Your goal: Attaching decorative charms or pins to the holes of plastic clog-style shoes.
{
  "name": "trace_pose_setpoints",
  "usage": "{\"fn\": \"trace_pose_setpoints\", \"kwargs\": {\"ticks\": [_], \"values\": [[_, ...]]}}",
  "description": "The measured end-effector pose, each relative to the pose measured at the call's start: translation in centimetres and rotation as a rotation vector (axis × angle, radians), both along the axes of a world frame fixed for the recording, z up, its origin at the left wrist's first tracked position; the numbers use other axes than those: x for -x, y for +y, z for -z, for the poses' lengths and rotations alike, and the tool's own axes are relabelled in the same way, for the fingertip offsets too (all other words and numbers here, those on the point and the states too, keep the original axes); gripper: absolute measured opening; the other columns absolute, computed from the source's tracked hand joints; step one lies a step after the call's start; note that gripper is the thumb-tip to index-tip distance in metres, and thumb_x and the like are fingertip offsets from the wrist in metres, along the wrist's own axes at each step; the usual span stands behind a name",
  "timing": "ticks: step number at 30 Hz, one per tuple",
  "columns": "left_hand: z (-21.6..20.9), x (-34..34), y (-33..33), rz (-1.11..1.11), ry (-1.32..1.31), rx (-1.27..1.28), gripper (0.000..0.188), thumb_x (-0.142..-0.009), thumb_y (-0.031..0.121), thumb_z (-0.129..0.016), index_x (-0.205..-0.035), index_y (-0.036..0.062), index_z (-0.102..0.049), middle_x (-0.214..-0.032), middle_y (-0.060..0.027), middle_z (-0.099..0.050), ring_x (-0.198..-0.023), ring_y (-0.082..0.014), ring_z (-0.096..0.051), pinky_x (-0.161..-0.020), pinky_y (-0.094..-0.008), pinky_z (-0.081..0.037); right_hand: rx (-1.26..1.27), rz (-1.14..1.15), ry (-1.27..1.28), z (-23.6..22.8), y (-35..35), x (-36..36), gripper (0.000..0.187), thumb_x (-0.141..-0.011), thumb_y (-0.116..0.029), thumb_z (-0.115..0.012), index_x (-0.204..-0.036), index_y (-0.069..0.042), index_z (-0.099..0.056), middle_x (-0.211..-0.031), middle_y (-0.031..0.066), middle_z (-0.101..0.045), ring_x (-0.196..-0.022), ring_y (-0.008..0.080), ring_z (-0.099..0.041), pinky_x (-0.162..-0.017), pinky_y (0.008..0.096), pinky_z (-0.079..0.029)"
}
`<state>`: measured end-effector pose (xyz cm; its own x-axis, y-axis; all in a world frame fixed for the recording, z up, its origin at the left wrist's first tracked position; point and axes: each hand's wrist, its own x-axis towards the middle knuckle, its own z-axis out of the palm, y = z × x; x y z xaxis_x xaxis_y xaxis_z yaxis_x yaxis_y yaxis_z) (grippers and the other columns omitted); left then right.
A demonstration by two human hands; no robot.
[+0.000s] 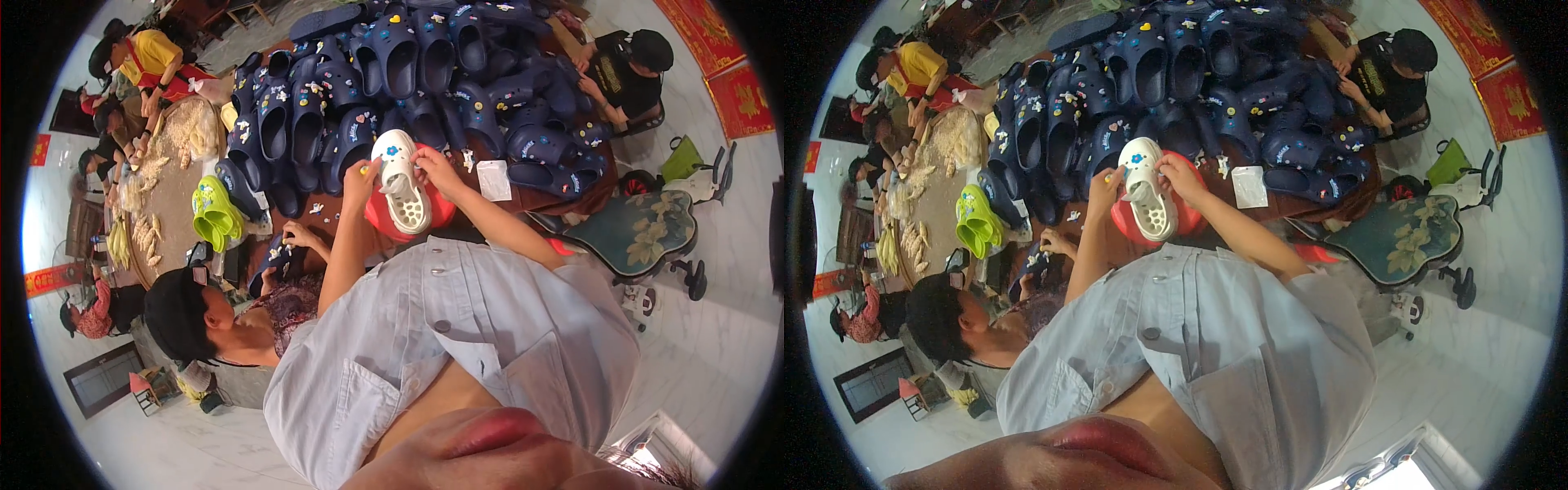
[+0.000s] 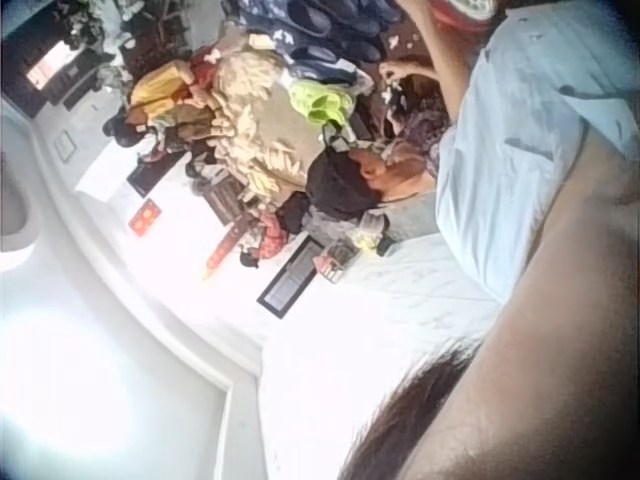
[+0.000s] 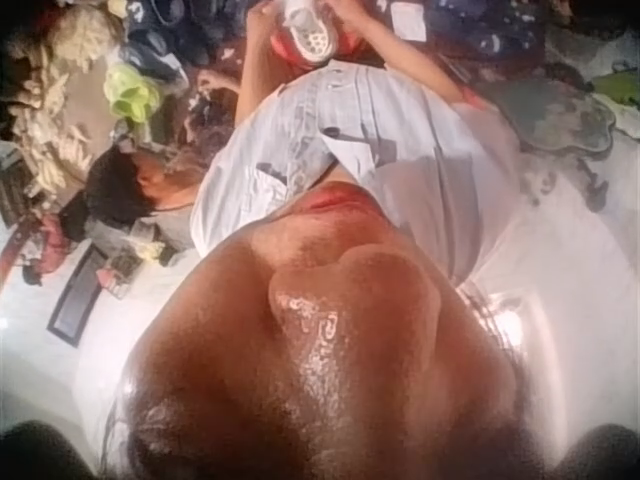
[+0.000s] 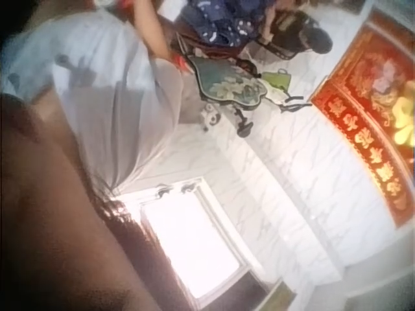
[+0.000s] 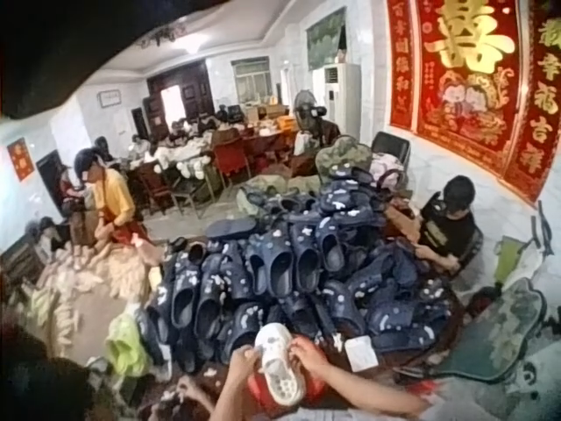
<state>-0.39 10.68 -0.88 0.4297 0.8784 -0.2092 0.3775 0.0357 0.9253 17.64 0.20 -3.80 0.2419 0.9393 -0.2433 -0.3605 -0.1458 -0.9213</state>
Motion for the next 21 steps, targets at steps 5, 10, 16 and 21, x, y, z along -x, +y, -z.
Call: {"fn": "trace_pose_setpoints", "kwargs": {"ticks": [5,10,16,21], "values": [[-1.4,-1.4,1.3,0.129,0.367,-0.17,0.057,-0.078,0.054,-0.068,-0.084,-0.0029,-0.069,-0.076,-0.0236,-0.067,-0.08,-0.0382,-0.068,-0.071,-0.0419,-0.051,0.065,0.06,-0.317,-1.0,2.6,-1.0,0.026,-0.093,-0.03,-0.049,-0.083,-0.006,-0.058,-0.075,0.0062,-0.061,-0.061,0.0166,-0.059,-0.05,0.0301,-0.045],[-0.3,-1.2,1.5,0.133,0.417,-0.206,0.058,-0.076,0.053,-0.068,-0.089,-0.0033,-0.07,-0.08,-0.0244,-0.068,-0.082,-0.0377,-0.068,-0.076,-0.0441,-0.052,0.169,0.019,-1.053,-5.0,6.1,0.3,0.047,-0.085,-0.05,-0.059,-0.096,-0.004,-0.055,-0.088,0.0214,-0.067,-0.083,0.0363,-0.066,-0.068,0.0471,-0.05],[0.3,-1.5,0.9,0.101,0.382,-0.392,0.051,-0.083,0.046,-0.064,-0.091,-0.0046,-0.068,-0.077,-0.0271,-0.065,-0.079,-0.04,-0.067,-0.074,-0.0454,-0.05,0.287,-0.208,-1.346,-6.0,7.9,1.1,0.064,-0.078,-0.056,-0.066,-0.108,-0.002,-0.048,-0.093,0.0236,-0.068,-0.089,0.0404,-0.067,-0.075,0.0508,-0.052],[0.0,-2.0,0.4,0.039,0.36,-0.378,0.038,-0.082,0.035,-0.064,-0.089,-0.0025,-0.068,-0.073,-0.0263,-0.064,-0.076,-0.0408,-0.066,-0.071,-0.046,-0.051,0.217,-0.324,-1.399,-5.8,8.0,0.9,0.04,-0.086,-0.033,-0.056,-0.111,-0.005,-0.044,-0.094,0.0256,-0.067,-0.09,0.0429,-0.065,-0.077,0.0525,-0.051]]}}
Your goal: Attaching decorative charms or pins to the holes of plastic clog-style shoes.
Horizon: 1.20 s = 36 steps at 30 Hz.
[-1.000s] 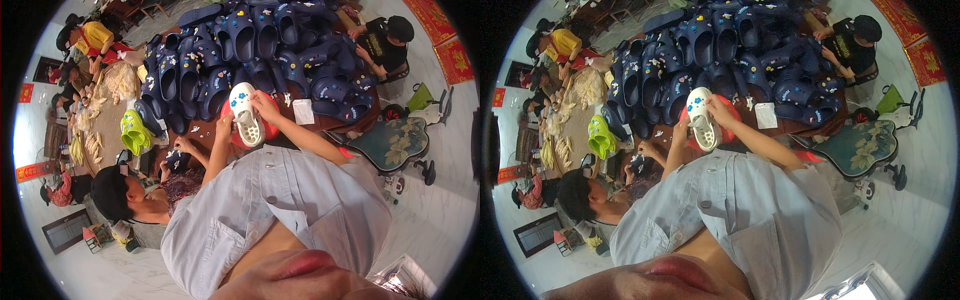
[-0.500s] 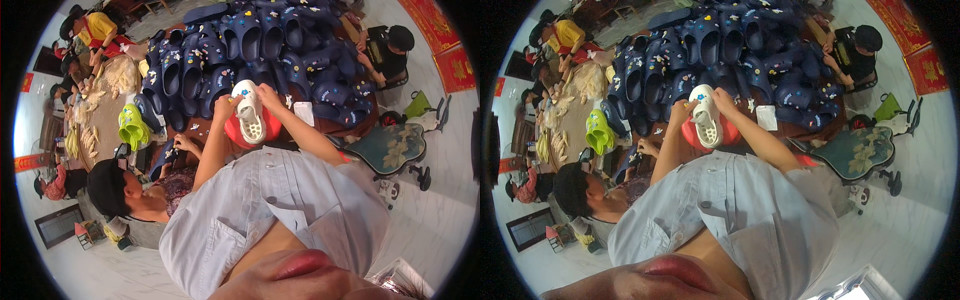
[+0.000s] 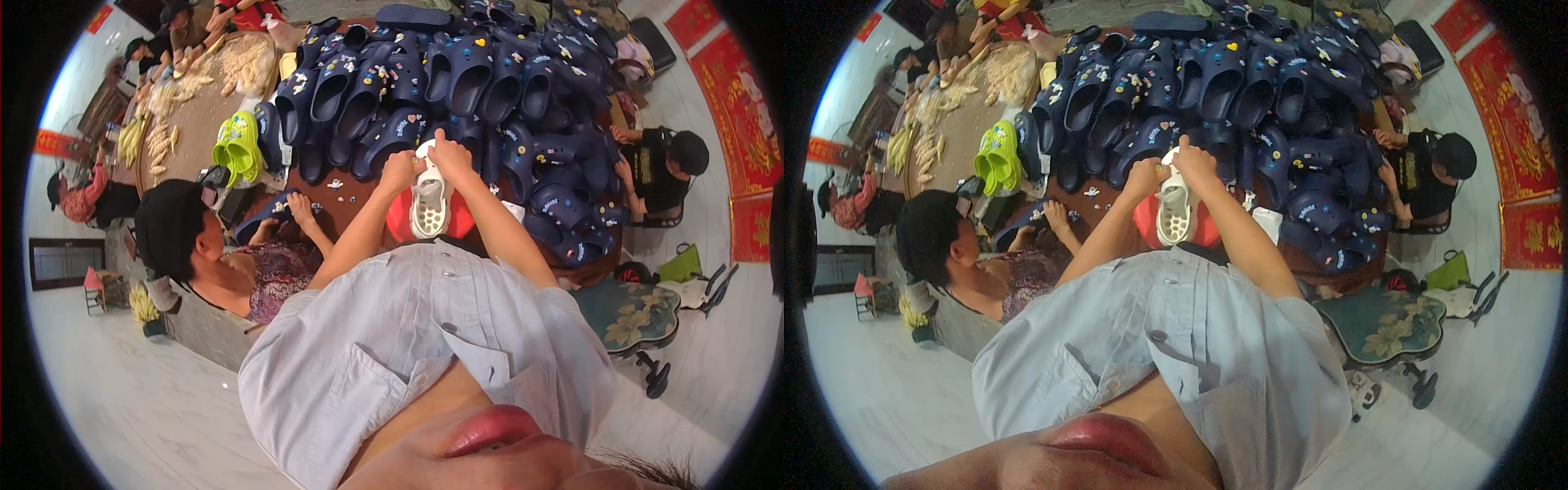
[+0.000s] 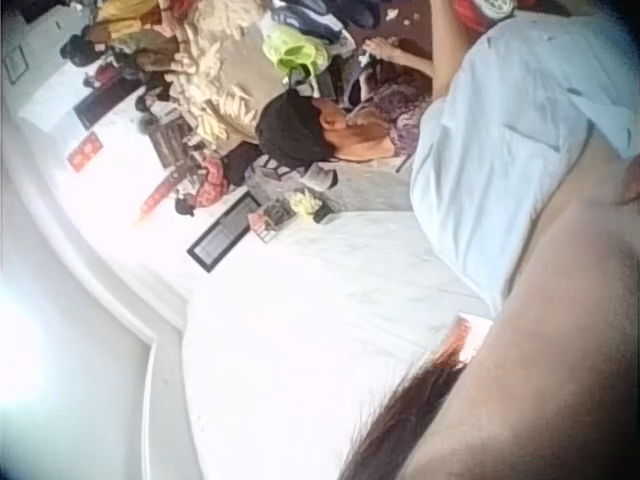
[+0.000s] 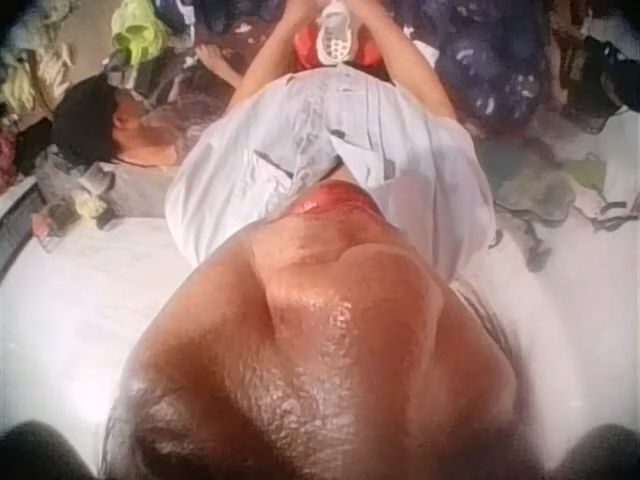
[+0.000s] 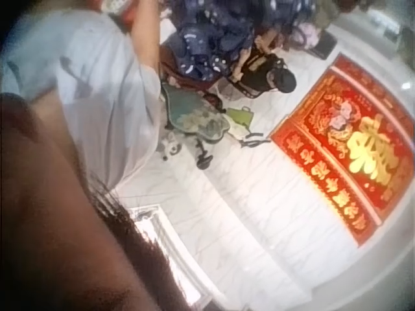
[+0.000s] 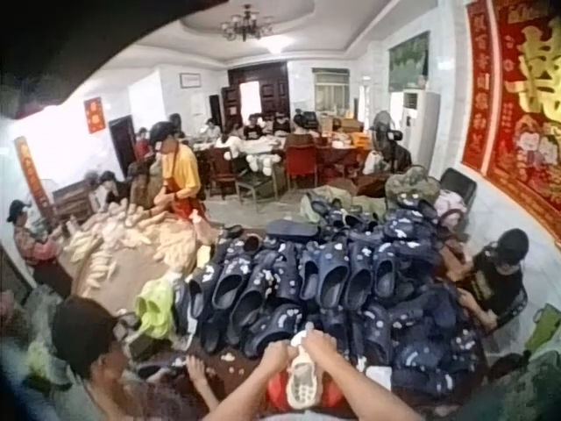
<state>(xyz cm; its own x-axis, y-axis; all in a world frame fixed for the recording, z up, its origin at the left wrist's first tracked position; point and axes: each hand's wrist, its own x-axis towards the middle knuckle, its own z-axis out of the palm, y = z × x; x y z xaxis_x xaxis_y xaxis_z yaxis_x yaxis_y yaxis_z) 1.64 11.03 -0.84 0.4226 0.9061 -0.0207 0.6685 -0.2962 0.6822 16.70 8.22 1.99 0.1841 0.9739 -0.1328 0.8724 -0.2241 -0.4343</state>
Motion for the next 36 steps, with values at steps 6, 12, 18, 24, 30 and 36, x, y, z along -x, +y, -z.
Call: {"fn": "trace_pose_setpoints", "kwargs": {"ticks": [6,12,18,24,30,36], "values": [[1.1,-0.1,-0.6,-0.06,-0.069,-0.094,0.026,-0.08,0.023,-0.062,-0.083,-0.0025,-0.065,-0.071,-0.0264,-0.063,-0.071,-0.0404,-0.065,-0.066,-0.045,-0.051,0.04,-0.129,0.015,0.2,0.1,0.1,0.028,-0.087,-0.017,-0.047,-0.111,-0.003,-0.043,-0.095,0.0273,-0.065,-0.09,0.0444,-0.064,-0.078,0.0532,-0.05],[1.9,0.6,-1.3,-0.117,-0.246,0.021,0.023,-0.083,0.02,-0.06,-0.081,-0.0025,-0.064,-0.067,-0.0218,-0.064,-0.064,-0.0333,-0.067,-0.061,-0.0396,-0.05,-0.183,-0.24,0.126,2.7,-1.5,-1.5,0.016,-0.086,-0.008,-0.044,-0.1,0.0,-0.046,-0.094,0.0283,-0.061,-0.09,0.0459,-0.061,-0.078,0.0496,-0.048],[0.0,1.1,-2.8,-0.191,-0.489,0.183,0.023,-0.088,0.02,-0.056,-0.079,-0.0004,-0.063,-0.06,-0.012,-0.062,-0.054,-0.0215,-0.062,-0.054,-0.0338,-0.048,-0.445,-0.165,0.357,3.7,-4.0,-1.8,0.014,-0.091,-0.011,-0.043,-0.09,0.002,-0.05,-0.086,0.0224,-0.06,-0.082,0.0424,-0.059,-0.074,0.0455,-0.046],[2.5,2.0,-4.1,-0.28,-1.019,0.745,0.02,-0.097,0.023,-0.047,-0.086,0.0082,-0.056,-0.067,-0.0019,-0.053,-0.056,-0.0092,-0.048,-0.046,-0.0223,-0.035,-0.214,0.092,1.149,5.6,-5.7,-3.9,0.024,-0.1,-0.026,-0.044,-0.093,-0.005,-0.053,-0.07,0.0101,-0.058,-0.065,0.0203,-0.058,-0.055,0.0312,-0.043],[2.5,5.3,-6.3,-0.224,-1.311,1.082,0.023,-0.098,0.023,-0.043,-0.107,0.0058,-0.055,-0.075,-0.0076,-0.054,-0.062,-0.0126,-0.049,-0.048,-0.0218,-0.037,0.065,0.393,1.738,2.8,-9.3,-4.1,0.029,-0.101,-0.029,-0.042,-0.092,-0.006,-0.057,-0.073,0.0068,-0.061,-0.065,0.0173,-0.058,-0.051,0.0258,-0.04],[4.5,7.1,-7.5,-0.289,-1.354,1.157,0.024,-0.096,0.023,-0.048,-0.107,0.0042,-0.057,-0.087,-0.0112,-0.06,-0.073,-0.0163,-0.058,-0.053,-0.0242,-0.046,0.21,0.227,1.575,6.8,-10.5,-5.9,0.038,-0.095,-0.038,-0.053,-0.087,-0.003,-0.065,-0.078,0.0096,-0.067,-0.064,0.0202,-0.064,-0.049,0.0286,-0.043]]}}
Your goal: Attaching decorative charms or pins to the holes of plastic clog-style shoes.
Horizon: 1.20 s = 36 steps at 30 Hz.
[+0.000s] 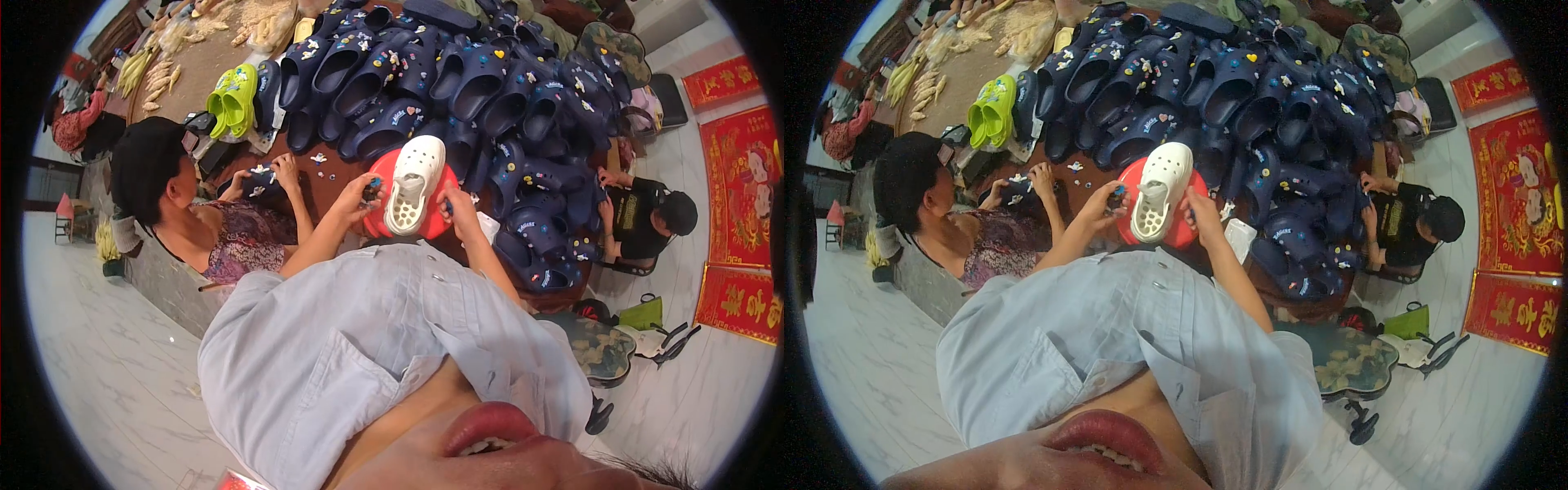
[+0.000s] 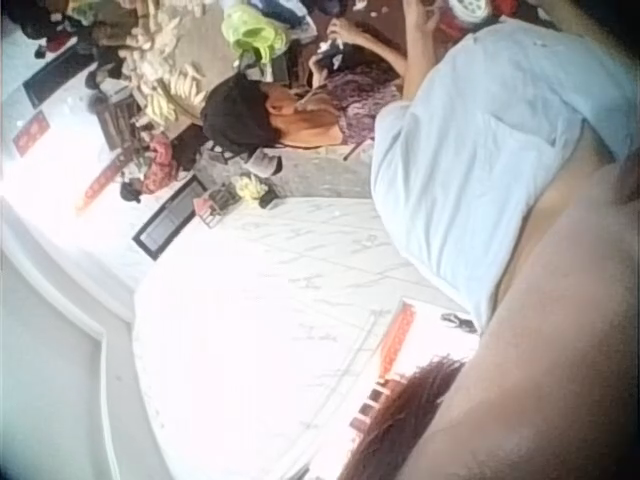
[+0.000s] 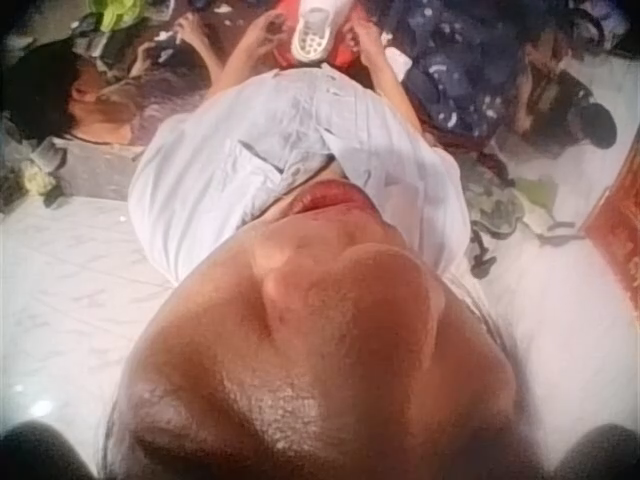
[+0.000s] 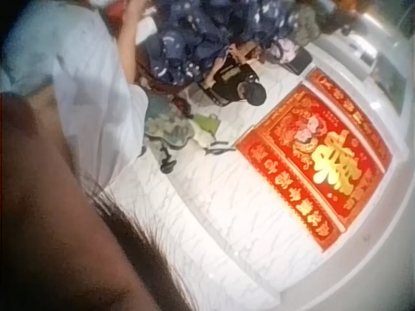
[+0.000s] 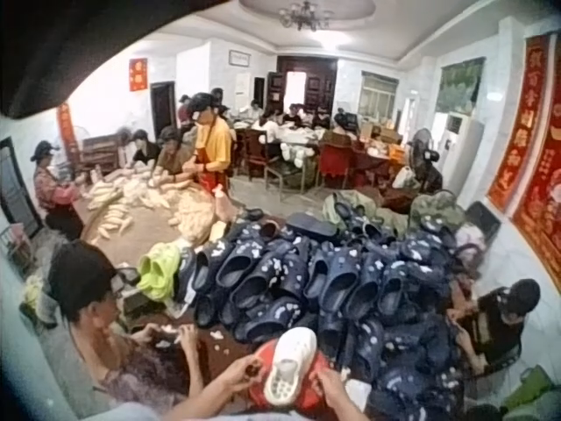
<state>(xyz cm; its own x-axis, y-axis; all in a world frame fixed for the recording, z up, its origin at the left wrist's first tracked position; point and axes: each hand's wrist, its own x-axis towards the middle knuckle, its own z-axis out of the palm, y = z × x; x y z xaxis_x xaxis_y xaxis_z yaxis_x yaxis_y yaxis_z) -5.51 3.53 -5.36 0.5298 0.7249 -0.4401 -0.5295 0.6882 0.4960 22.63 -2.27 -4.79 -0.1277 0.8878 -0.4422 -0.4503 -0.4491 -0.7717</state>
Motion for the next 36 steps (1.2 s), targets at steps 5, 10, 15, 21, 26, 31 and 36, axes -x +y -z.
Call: {"fn": "trace_pose_setpoints", "kwargs": {"ticks": [5,10,15,21,26,31,36], "values": [[1.9,0.1,-0.1,0.01,0.009,0.037,0.024,-0.095,0.027,-0.052,-0.102,0.0042,-0.058,-0.088,-0.0123,-0.062,-0.074,-0.0177,-0.06,-0.053,-0.025,-0.047,-0.274,-0.436,-1.427,-6.6,0.4,5.6,0.054,-0.082,-0.053,-0.06,-0.085,-0.001,-0.07,-0.076,0.0194,-0.068,-0.071,0.0335,-0.068,-0.062,0.045,-0.052],[1.9,0.3,-0.2,0.031,-0.073,0.095,0.03,-0.094,0.034,-0.054,-0.099,0.0041,-0.057,-0.085,-0.013,-0.062,-0.073,-0.0184,-0.06,-0.052,-0.025,-0.047,-0.249,-0.453,-1.475,-6.0,1.0,5.9,0.049,-0.078,-0.046,-0.059,-0.085,0.001,-0.071,-0.078,0.0243,-0.067,-0.077,0.0393,-0.067,-0.07,0.0492,-0.052],[-1.3,-0.3,-0.6,-0.009,-0.119,0.158,0.033,-0.093,0.037,-0.056,-0.098,0.005,-0.057,-0.087,-0.0116,-0.06,-0.074,-0.0188,-0.058,-0.052,-0.0241,-0.046,-0.294,-0.39,-1.391,-5.3,0.2,4.7,0.041,-0.079,-0.037,-0.057,-0.079,0.001,-0.071,-0.079,0.0247,-0.066,-0.077,0.0393,-0.067,-0.071,0.0508,-0.052],[0.7,0.5,0.0,-0.004,-0.232,0.207,0.02,-0.091,0.026,-0.062,-0.092,0.0064,-0.056,-0.084,-0.0072,-0.054,-0.071,-0.0148,-0.052,-0.051,-0.0226,-0.041,-0.283,-0.097,-1.333,-2.3,-0.3,0.7,0.046,-0.083,-0.041,-0.054,-0.073,0.003,-0.067,-0.072,0.0288,-0.061,-0.073,0.0428,-0.064,-0.069,0.0534,-0.05],[1.9,-0.2,0.1,0.047,-0.24,0.202,0.015,-0.091,0.02,-0.061,-0.088,0.0067,-0.055,-0.078,-0.0053,-0.052,-0.065,-0.0111,-0.047,-0.049,-0.0217,-0.036,-0.119,0.212,-1.342,-0.6,-2.7,-4.8,0.05,-0.085,-0.044,-0.056,-0.075,0.003,-0.066,-0.074,0.0274,-0.062,-0.073,0.0437,-0.063,-0.066,0.0514,-0.048],[1.6,-1.4,-0.1,0.055,-0.012,0.171,0.012,-0.092,0.018,-0.059,-0.093,0.0068,-0.055,-0.077,-0.004,-0.052,-0.061,-0.0099,-0.045,-0.049,-0.0217,-0.035,0.194,0.458,-1.397,2.5,-6.3,-12.5,0.048,-0.088,-0.044,-0.054,-0.084,0.002,-0.069,-0.084,0.0266,-0.065,-0.083,0.0453,-0.063,-0.074,0.0524,-0.048],[1.7,-2.1,-0.3,0.021,0.155,0.115,0.016,-0.093,0.018,-0.057,-0.099,0.0036,-0.055,-0.075,-0.004,-0.052,-0.06,-0.0101,-0.045,-0.048,-0.0219,-0.035,0.524,0.62,-1.411,3.8,-9.1,-19.7,0.054,-0.087,-0.05,-0.05,-0.096,0.0,-0.07,-0.099,0.027,-0.065,-0.097,0.0468,-0.06,-0.086,0.0512,-0.045]]}}
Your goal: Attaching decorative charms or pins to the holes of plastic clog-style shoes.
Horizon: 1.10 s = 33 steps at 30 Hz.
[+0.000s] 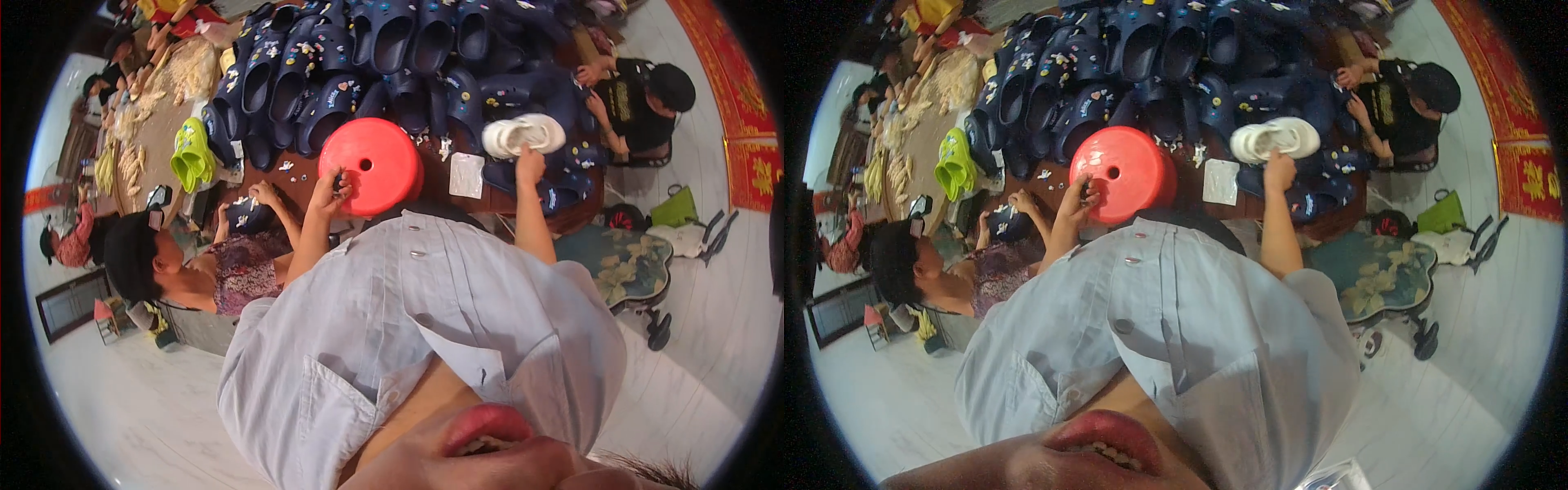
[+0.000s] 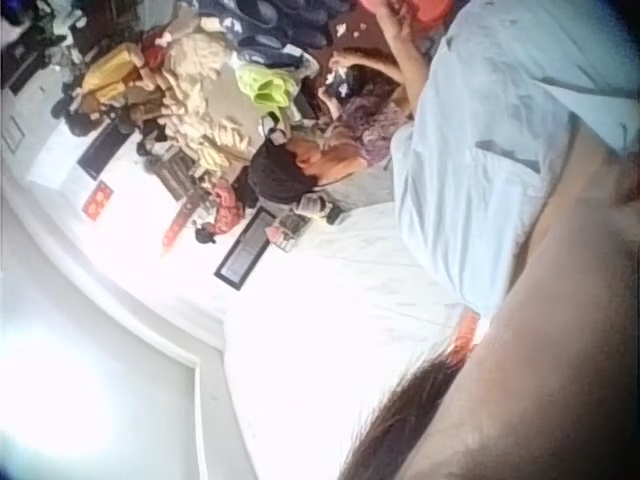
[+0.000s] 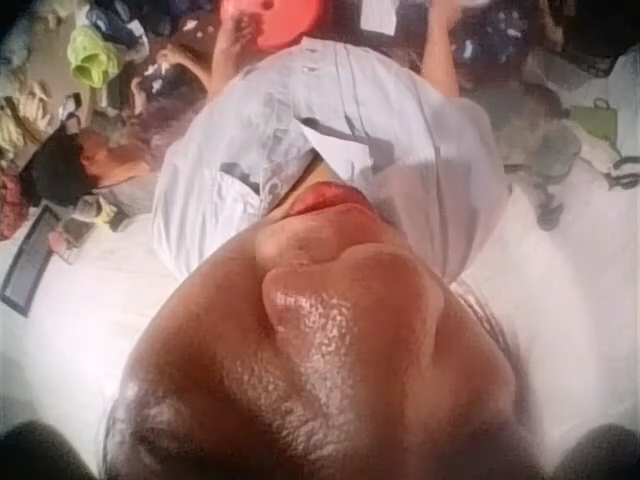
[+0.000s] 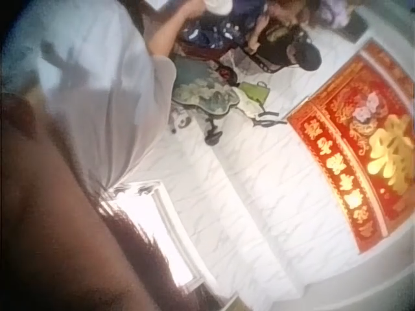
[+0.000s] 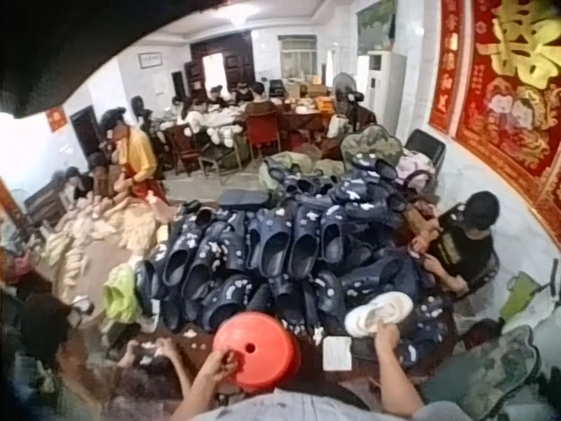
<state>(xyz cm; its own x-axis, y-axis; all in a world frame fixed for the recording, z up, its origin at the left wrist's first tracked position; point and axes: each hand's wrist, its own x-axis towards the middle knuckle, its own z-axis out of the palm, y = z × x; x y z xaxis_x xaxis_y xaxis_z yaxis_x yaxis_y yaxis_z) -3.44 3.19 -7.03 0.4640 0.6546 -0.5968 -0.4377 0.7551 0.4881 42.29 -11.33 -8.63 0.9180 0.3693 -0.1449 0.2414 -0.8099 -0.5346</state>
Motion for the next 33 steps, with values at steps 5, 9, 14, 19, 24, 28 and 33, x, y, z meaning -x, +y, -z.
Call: {"fn": "trace_pose_setpoints", "kwargs": {"ticks": [5,9,14,19,24,28,33], "values": [[0.0,-0.4,-0.3,-0.037,0.029,-0.034,0.021,-0.093,0.018,-0.058,-0.106,0.0013,-0.055,-0.076,-0.0041,-0.052,-0.06,-0.0104,-0.045,-0.048,-0.0219,-0.036,-0.008,0.141,0.024,0.8,-0.1,-5.1,0.054,-0.086,-0.047,-0.051,-0.1,0.002,-0.068,-0.106,0.0262,-0.065,-0.1,0.0434,-0.061,-0.086,0.0502,-0.048],[-0.5,-0.8,-1.1,-0.099,0.065,-0.042,0.023,-0.093,0.018,-0.058,-0.108,0.0006,-0.055,-0.078,-0.0046,-0.053,-0.061,-0.0106,-0.047,-0.048,-0.0225,-0.037,-0.039,0.156,0.062,1.0,1.1,-5.9,0.056,-0.086,-0.044,-0.05,-0.1,0.007,-0.067,-0.106,0.0284,-0.064,-0.102,0.0452,-0.06,-0.09,0.0491,-0.045],[-0.7,-1.7,-1.6,-0.152,0.044,-0.124,0.022,-0.092,0.017,-0.058,-0.108,0.0005,-0.055,-0.08,-0.0052,-0.055,-0.062,-0.0105,-0.049,-0.049,-0.022,-0.039,-0.211,0.186,0.059,6.3,1.6,-8.0,0.056,-0.087,-0.047,-0.051,-0.104,0.004,-0.067,-0.101,0.0216,-0.068,-0.099,0.038,-0.063,-0.089,0.0444,-0.046],[-0.9,-1.8,-2.7,-0.221,0.099,-0.16,0.019,-0.093,0.017,-0.059,-0.103,0.001,-0.058,-0.078,-0.0048,-0.056,-0.062,-0.0101,-0.049,-0.049,-0.0214,-0.039,-0.345,0.088,0.137,7.4,2.4,-6.7,0.057,-0.091,-0.05,-0.049,-0.097,0.004,-0.068,-0.087,0.0143,-0.07,-0.081,0.0281,-0.065,-0.076,0.0401,-0.047],[-0.7,-2.0,-3.0,-0.247,0.154,-0.18,0.015,-0.093,0.018,-0.059,-0.095,0.0034,-0.057,-0.075,-0.0031,-0.054,-0.06,-0.0087,-0.048,-0.048,-0.0207,-0.039,-0.443,0.056,0.289,10.4,2.0,-7.6,0.05,-0.092,-0.044,-0.054,-0.074,0.002,-0.062,-0.059,0.0066,-0.055,-0.044,0.0148,-0.049,-0.04,0.0304,-0.034],[-0.5,-3.5,-1.7,-0.216,0.135,-0.193,0.015,-0.093,0.019,-0.059,-0.089,0.0052,-0.055,-0.073,-0.002,-0.053,-0.059,-0.0079,-0.048,-0.048,-0.0199,-0.039,-0.539,-0.115,0.252,13.2,2.6,-8.4,0.041,-0.093,-0.035,-0.055,-0.071,-0.001,-0.06,-0.055,0.0028,-0.049,-0.042,0.0104,-0.044,-0.039,0.0266,-0.031],[0.3,-2.1,-3.5,-0.291,0.259,-0.242,0.015,-0.094,0.02,-0.059,-0.088,0.006,-0.057,-0.073,-0.0015,-0.054,-0.059,-0.0074,-0.049,-0.048,-0.0195,-0.039,-0.439,-0.291,0.458,7.5,7.9,-0.2,0.039,-0.092,-0.032,-0.056,-0.08,0.003,-0.067,-0.069,0.0116,-0.065,-0.064,0.0207,-0.058,-0.062,0.0345,-0.045]]}}
